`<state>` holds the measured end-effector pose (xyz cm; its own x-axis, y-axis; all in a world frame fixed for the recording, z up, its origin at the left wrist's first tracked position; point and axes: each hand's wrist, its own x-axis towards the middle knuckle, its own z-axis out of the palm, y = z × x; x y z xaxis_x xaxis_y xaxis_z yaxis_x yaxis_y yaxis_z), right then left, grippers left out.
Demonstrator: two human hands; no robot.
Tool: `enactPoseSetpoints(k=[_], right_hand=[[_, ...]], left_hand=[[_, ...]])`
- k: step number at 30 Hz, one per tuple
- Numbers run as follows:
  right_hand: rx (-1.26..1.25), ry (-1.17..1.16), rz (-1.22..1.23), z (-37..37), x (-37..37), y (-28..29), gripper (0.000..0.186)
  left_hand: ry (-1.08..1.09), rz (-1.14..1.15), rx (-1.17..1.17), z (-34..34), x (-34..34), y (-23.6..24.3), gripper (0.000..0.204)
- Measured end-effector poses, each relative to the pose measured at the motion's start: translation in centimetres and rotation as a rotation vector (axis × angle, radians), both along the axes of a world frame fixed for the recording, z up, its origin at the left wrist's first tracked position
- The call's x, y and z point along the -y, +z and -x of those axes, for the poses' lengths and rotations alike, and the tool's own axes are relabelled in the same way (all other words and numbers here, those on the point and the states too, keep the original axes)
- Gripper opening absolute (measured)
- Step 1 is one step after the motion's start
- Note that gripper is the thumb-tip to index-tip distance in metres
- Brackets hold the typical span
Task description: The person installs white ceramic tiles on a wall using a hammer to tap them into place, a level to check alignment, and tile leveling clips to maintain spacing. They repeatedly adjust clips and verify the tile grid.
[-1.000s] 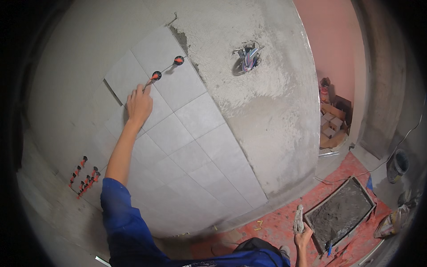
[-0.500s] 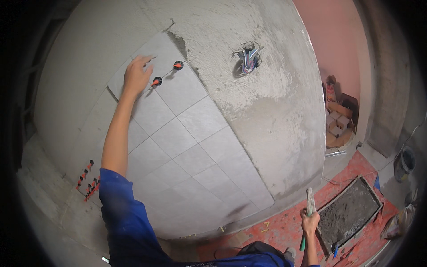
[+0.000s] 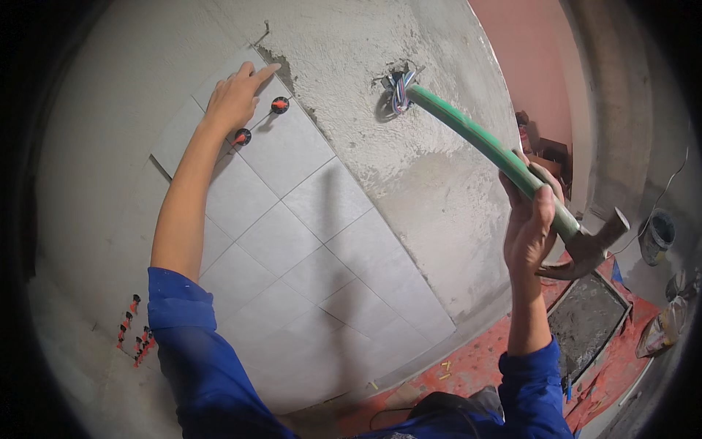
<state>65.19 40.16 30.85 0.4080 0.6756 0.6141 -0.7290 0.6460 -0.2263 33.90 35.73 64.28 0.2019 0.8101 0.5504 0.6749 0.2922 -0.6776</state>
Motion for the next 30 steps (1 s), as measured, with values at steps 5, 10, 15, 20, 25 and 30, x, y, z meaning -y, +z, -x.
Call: enactPoseSetpoints(k=[5,10,15,20,25,30], right_hand=[[-0.047,-0.051,-0.091,6.2,-1.1,4.3,0.037],[0.074,0.07,-0.257,12.4,-2.8,7.5,0.039],[0.112,0.008,-0.328,14.5,-4.1,9.7,0.026],[0.112,-0.041,-0.316,15.3,-4.4,10.6,0.025],[0.118,0.08,-0.299,16.6,-4.3,10.5,0.027],[0.112,0.07,-0.303,16.7,-4.4,10.3,0.028]], left_hand=[[0.04,-0.011,-0.035,-0.3,-0.8,0.9,0.071],[0.116,0.044,-0.031,-1.7,-1.1,2.5,0.073],[0.173,0.098,-0.063,-2.7,-2.0,2.8,0.068],[0.248,0.106,-0.097,-2.7,-2.3,2.7,0.065],[0.241,0.094,-0.099,-2.9,-2.3,2.5,0.062],[0.235,0.068,-0.104,-3.1,-2.2,2.3,0.059]])
